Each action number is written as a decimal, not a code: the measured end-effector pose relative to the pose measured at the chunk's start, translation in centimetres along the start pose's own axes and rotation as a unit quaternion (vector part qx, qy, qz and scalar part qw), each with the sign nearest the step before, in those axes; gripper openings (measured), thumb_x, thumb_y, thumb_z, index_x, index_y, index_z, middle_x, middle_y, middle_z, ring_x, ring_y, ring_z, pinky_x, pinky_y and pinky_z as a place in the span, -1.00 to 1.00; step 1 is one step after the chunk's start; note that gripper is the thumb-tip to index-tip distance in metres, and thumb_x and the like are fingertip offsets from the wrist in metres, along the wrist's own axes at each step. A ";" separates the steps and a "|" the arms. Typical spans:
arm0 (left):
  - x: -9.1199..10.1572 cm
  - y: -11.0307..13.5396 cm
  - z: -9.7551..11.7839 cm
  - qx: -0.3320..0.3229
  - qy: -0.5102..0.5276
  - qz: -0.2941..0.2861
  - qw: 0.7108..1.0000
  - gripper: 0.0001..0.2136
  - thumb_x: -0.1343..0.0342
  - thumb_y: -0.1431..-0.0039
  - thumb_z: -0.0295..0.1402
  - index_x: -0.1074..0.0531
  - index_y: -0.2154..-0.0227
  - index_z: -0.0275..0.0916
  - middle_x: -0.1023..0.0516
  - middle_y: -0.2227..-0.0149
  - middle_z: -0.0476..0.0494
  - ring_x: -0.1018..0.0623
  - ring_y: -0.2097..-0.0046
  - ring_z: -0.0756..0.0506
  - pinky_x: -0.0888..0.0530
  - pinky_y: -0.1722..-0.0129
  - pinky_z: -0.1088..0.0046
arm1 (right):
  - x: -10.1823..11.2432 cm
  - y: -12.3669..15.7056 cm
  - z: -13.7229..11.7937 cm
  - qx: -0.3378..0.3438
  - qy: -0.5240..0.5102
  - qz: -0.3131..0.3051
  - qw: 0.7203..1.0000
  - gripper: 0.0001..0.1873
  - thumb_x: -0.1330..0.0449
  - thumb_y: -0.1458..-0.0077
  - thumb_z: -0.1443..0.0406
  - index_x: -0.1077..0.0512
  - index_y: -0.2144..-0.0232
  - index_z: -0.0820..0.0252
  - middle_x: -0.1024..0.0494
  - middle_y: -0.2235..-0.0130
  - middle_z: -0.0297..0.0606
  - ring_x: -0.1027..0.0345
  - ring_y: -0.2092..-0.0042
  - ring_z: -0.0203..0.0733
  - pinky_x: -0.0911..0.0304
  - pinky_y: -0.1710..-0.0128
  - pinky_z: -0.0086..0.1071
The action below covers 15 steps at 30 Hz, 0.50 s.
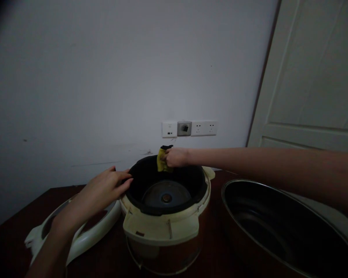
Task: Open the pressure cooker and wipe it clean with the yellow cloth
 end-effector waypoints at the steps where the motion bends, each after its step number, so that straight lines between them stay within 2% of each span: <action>1: 0.0 0.0 0.0 -0.002 0.001 0.001 1.000 -0.72 0.10 -0.22 -0.34 -0.53 0.26 -0.21 -0.62 0.26 -0.15 -0.58 0.27 -0.11 -0.17 -0.18 0.10 | -0.2 0.8 0.0 -0.030 0.010 -0.009 0.999 -0.68 -0.05 0.11 0.61 -0.35 0.70 0.17 -0.53 0.43 -0.17 -0.34 0.14 -0.07 -0.11 0.01 -0.15; 3: -0.1 0.0 -0.1 -0.005 0.003 0.002 1.000 -0.73 0.11 -0.22 -0.34 -0.53 0.26 -0.20 -0.62 0.26 -0.15 -0.58 0.27 -0.10 -0.19 -0.17 0.10 | -0.8 2.3 -0.1 -0.106 0.030 -0.058 0.992 -0.71 -0.10 0.18 0.61 -0.34 0.73 0.20 -0.50 0.50 -0.17 -0.37 0.24 -0.07 -0.17 0.10 -0.16; 6: 0.0 0.1 0.0 -0.010 0.003 0.011 1.000 -0.73 0.09 -0.22 -0.33 -0.53 0.27 -0.19 -0.63 0.26 -0.13 -0.58 0.25 -0.10 -0.25 -0.13 0.11 | -1.5 3.6 -0.7 -0.217 -0.006 -0.146 0.965 -0.76 -0.17 0.31 0.60 -0.33 0.77 0.23 -0.45 0.58 -0.25 -0.37 0.36 -0.10 -0.22 0.23 -0.21; 9: 0.1 0.1 -0.1 -0.007 0.001 0.015 1.000 -0.72 0.11 -0.22 -0.31 -0.52 0.24 -0.20 -0.62 0.26 -0.15 -0.57 0.22 -0.13 -0.28 -0.11 0.10 | -2.2 3.6 -2.2 -0.254 -0.079 -0.237 0.934 -0.77 -0.17 0.40 0.61 -0.32 0.81 0.25 -0.33 0.71 -0.38 -0.31 0.50 -0.20 -0.23 0.36 -0.30; 11: 0.2 0.2 -0.1 -0.008 0.004 0.017 1.000 -0.70 0.12 -0.23 -0.30 -0.52 0.22 -0.20 -0.62 0.27 -0.16 -0.58 0.21 -0.14 -0.28 -0.11 0.09 | -3.3 3.6 -3.8 -0.250 -0.167 -0.322 0.898 -0.80 -0.14 0.42 0.62 -0.38 0.76 0.28 -0.32 0.73 -0.42 -0.27 0.56 -0.25 -0.22 0.44 -0.36; 13: 0.3 0.2 -0.1 -0.015 0.011 0.026 0.999 -0.70 0.11 -0.22 -0.29 -0.53 0.25 -0.19 -0.63 0.29 -0.15 -0.58 0.21 -0.15 -0.29 -0.10 0.11 | -4.1 3.9 -5.4 -0.247 -0.268 -0.391 0.845 -0.74 -0.11 0.43 0.62 -0.47 0.63 0.31 -0.38 0.69 -0.42 -0.27 0.60 -0.26 -0.21 0.51 -0.38; 15: 0.3 0.2 -0.1 -0.019 0.012 0.033 0.999 -0.71 0.10 -0.21 -0.27 -0.54 0.27 -0.17 -0.63 0.30 -0.14 -0.58 0.20 -0.16 -0.30 -0.09 0.14 | -4.1 4.0 -6.4 -0.261 -0.353 -0.420 0.794 -0.67 -0.11 0.44 0.61 -0.51 0.52 0.32 -0.43 0.65 -0.40 -0.28 0.60 -0.24 -0.21 0.54 -0.37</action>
Point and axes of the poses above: each hand's wrist, its own y-axis away from the middle knuckle, its own x-axis out of the back of the hand, z = x × y, the point moved 8 cm from there along -y, towards the middle knuckle
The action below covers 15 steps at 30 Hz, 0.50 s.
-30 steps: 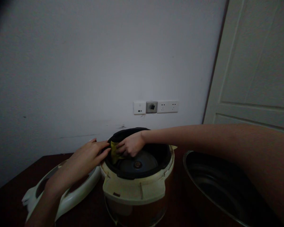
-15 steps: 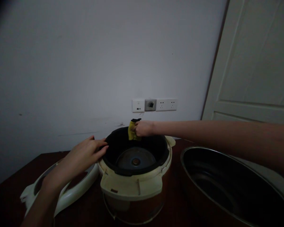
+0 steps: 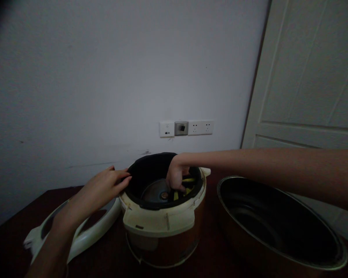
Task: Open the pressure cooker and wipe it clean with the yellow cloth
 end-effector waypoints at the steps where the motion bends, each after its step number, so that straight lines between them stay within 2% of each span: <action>1: -0.1 0.0 -0.1 0.003 -0.003 -0.001 1.000 -0.71 0.09 -0.21 -0.27 -0.54 0.28 -0.17 -0.63 0.31 -0.14 -0.58 0.20 -0.16 -0.31 -0.09 0.15 | 0.0 0.2 -0.3 0.003 -0.026 -0.008 1.000 -0.66 -0.11 0.43 0.60 -0.52 0.51 0.32 -0.44 0.64 -0.39 -0.29 0.60 -0.24 -0.21 0.54 -0.37; 3: -0.3 -0.1 -0.2 0.010 -0.013 -0.012 1.000 -0.71 0.10 -0.21 -0.28 -0.54 0.26 -0.20 -0.63 0.29 -0.16 -0.58 0.20 -0.16 -0.28 -0.12 0.14 | 1.0 0.9 -1.2 0.037 -0.032 0.022 0.999 -0.68 -0.12 0.42 0.60 -0.52 0.53 0.32 -0.44 0.64 -0.41 -0.28 0.58 -0.27 -0.20 0.52 -0.40; 5: -0.5 -0.1 -0.3 0.016 -0.020 -0.021 0.999 -0.70 0.10 -0.22 -0.30 -0.54 0.25 -0.22 -0.62 0.27 -0.17 -0.58 0.21 -0.15 -0.25 -0.13 0.12 | 3.1 1.8 -2.8 0.108 0.041 0.113 0.987 -0.65 -0.10 0.39 0.63 -0.54 0.51 0.30 -0.45 0.61 -0.42 -0.28 0.53 -0.30 -0.19 0.47 -0.44; 7: -0.4 -0.1 -0.1 0.015 -0.019 -0.020 1.000 -0.71 0.11 -0.22 -0.31 -0.54 0.26 -0.22 -0.63 0.29 -0.16 -0.58 0.22 -0.15 -0.24 -0.14 0.12 | 5.0 2.9 -5.0 0.181 0.181 0.232 0.938 -0.59 -0.11 0.31 0.64 -0.55 0.39 0.26 -0.51 0.50 -0.37 -0.32 0.44 -0.28 -0.17 0.38 -0.42; 8: -0.3 -0.1 0.0 0.014 -0.017 -0.015 1.000 -0.71 0.10 -0.21 -0.32 -0.54 0.27 -0.21 -0.63 0.30 -0.16 -0.58 0.23 -0.14 -0.24 -0.14 0.13 | 5.4 3.3 -6.1 0.205 0.267 0.285 0.898 -0.60 -0.11 0.23 0.62 -0.55 0.34 0.25 -0.54 0.43 -0.31 -0.34 0.39 -0.25 -0.17 0.34 -0.39; 10: 0.0 -0.1 0.2 0.010 -0.012 -0.004 1.000 -0.73 0.10 -0.21 -0.32 -0.53 0.29 -0.19 -0.63 0.32 -0.14 -0.58 0.26 -0.13 -0.24 -0.14 0.15 | 5.4 3.3 -7.8 0.232 0.444 0.355 0.789 -0.71 -0.10 0.05 0.55 -0.53 0.33 0.23 -0.56 0.33 -0.19 -0.36 0.25 -0.15 -0.15 0.25 -0.29; 12: 0.0 -0.1 0.3 0.010 -0.012 -0.006 1.000 -0.73 0.10 -0.21 -0.34 -0.53 0.30 -0.20 -0.63 0.32 -0.16 -0.58 0.28 -0.12 -0.23 -0.15 0.14 | 4.6 2.4 -8.8 0.268 0.585 0.367 0.671 -0.75 -0.05 -0.08 0.48 -0.52 0.41 0.21 -0.56 0.29 -0.15 -0.33 0.13 -0.06 -0.12 0.15 -0.19; 13: 0.0 -0.1 0.4 0.012 -0.014 -0.012 1.000 -0.72 0.11 -0.21 -0.34 -0.53 0.31 -0.21 -0.62 0.32 -0.17 -0.58 0.28 -0.12 -0.22 -0.15 0.13 | 4.3 1.9 -8.9 0.288 0.634 0.360 0.621 -0.73 -0.03 -0.11 0.47 -0.51 0.46 0.18 -0.55 0.28 -0.15 -0.30 0.08 -0.02 -0.10 0.11 -0.15; 14: -0.1 -0.1 0.4 0.014 -0.016 -0.020 1.000 -0.72 0.11 -0.22 -0.35 -0.53 0.32 -0.22 -0.62 0.31 -0.18 -0.59 0.28 -0.13 -0.21 -0.15 0.11 | 4.2 1.4 -8.8 0.304 0.668 0.349 0.583 -0.71 -0.03 -0.11 0.46 -0.50 0.49 0.16 -0.55 0.28 -0.16 -0.28 0.05 0.00 -0.09 0.08 -0.12; 15: -0.1 -0.1 0.4 0.016 -0.018 -0.026 0.999 -0.72 0.11 -0.22 -0.35 -0.53 0.33 -0.23 -0.62 0.31 -0.19 -0.59 0.27 -0.14 -0.21 -0.15 0.10 | 4.4 0.9 -8.4 0.311 0.690 0.339 0.559 -0.70 -0.03 -0.11 0.47 -0.49 0.52 0.14 -0.55 0.29 -0.18 -0.26 0.03 0.01 -0.08 0.07 -0.10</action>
Point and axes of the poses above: each hand's wrist, its own y-axis away from the middle knuckle, its own x-axis out of the back of the hand, z = x × y, the point moved 8 cm from there along -y, towards the middle knuckle
